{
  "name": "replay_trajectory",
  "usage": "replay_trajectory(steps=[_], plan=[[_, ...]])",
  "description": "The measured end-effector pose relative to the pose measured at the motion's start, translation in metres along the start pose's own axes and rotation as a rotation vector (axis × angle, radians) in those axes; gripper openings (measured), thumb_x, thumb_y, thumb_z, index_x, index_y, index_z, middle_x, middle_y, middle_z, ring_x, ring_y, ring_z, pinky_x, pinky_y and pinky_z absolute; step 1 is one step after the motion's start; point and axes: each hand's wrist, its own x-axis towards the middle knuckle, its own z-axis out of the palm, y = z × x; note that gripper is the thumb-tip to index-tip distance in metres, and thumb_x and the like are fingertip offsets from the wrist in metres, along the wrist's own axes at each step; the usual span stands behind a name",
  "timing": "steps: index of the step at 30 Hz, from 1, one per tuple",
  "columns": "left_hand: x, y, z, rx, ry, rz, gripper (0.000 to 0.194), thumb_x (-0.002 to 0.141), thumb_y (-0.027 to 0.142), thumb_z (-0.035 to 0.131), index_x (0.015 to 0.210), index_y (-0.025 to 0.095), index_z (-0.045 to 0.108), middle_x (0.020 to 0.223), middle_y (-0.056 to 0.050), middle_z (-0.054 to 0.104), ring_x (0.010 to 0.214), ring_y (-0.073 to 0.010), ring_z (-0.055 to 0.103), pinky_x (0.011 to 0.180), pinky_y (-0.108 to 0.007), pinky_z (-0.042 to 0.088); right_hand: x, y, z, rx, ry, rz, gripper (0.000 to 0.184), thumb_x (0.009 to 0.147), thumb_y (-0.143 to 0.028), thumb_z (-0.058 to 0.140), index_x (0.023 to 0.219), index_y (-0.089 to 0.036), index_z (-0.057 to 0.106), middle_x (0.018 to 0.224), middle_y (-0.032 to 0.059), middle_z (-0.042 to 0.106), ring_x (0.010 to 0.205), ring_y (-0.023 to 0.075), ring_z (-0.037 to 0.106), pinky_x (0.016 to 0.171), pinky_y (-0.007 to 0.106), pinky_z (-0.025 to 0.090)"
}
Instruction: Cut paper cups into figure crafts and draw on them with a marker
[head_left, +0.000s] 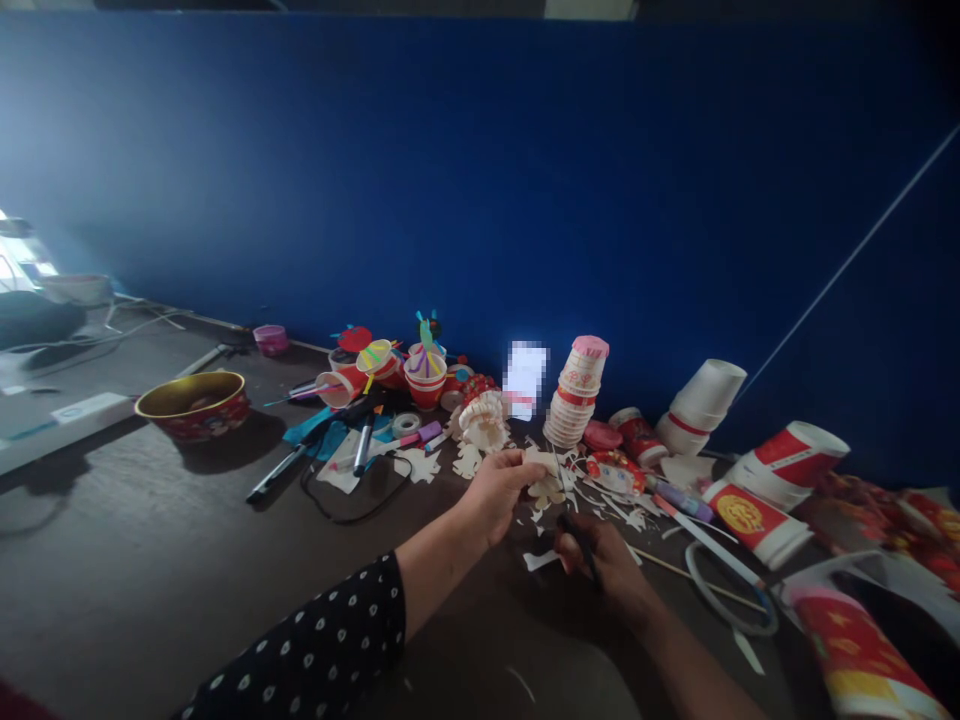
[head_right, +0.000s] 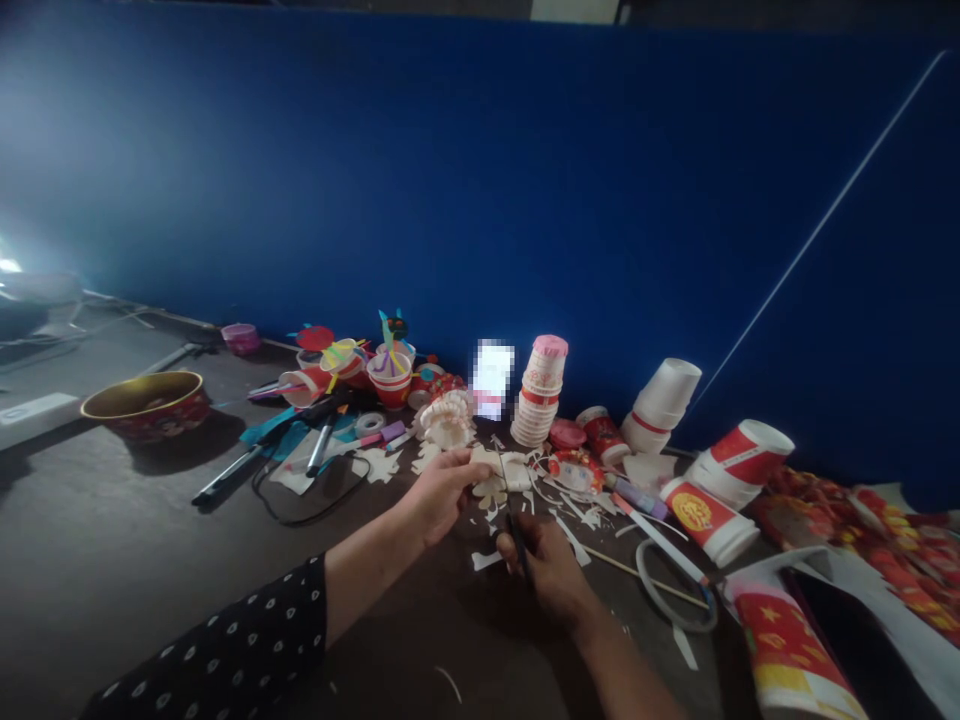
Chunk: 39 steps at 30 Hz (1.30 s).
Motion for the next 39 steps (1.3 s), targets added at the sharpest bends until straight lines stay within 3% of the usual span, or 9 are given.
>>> replay_trajectory(steps=[13,30,39], plan=[[-0.005,-0.003,0.003,-0.018,0.001,-0.032,0.017,0.053,0.022,0.070,0.060,0.012,0.058,0.051,0.001,0.055,0.044,-0.0071,0.048,0.044,-0.020,0.035,-0.002,0.008,0.004,0.081,0.023,-0.124,0.041,0.078,-0.055,0.041,0.059,-0.019,0.043,0.052,-0.0037,0.039,0.048,0.0095,0.032,0.045,0.023,0.025],[-0.008,0.002,0.008,-0.056,-0.001,-0.021,0.016,0.052,0.019,0.068,0.062,0.010,0.060,0.050,0.000,0.057,0.042,-0.0083,0.050,0.043,-0.020,0.038,-0.002,0.007,0.007,0.138,0.067,-0.037,0.044,0.073,-0.060,0.045,0.057,-0.020,0.040,0.049,-0.0054,0.033,0.045,0.0084,0.026,0.042,0.022,0.020],[-0.008,0.007,0.008,-0.042,-0.008,-0.030,0.013,0.054,0.016,0.066,0.062,0.010,0.059,0.049,-0.001,0.057,0.041,-0.0083,0.050,0.041,-0.019,0.039,-0.004,0.002,0.006,0.142,0.064,-0.065,0.040,0.074,-0.055,0.047,0.056,-0.019,0.043,0.049,-0.0049,0.034,0.045,0.0086,0.027,0.042,0.022,0.022]])
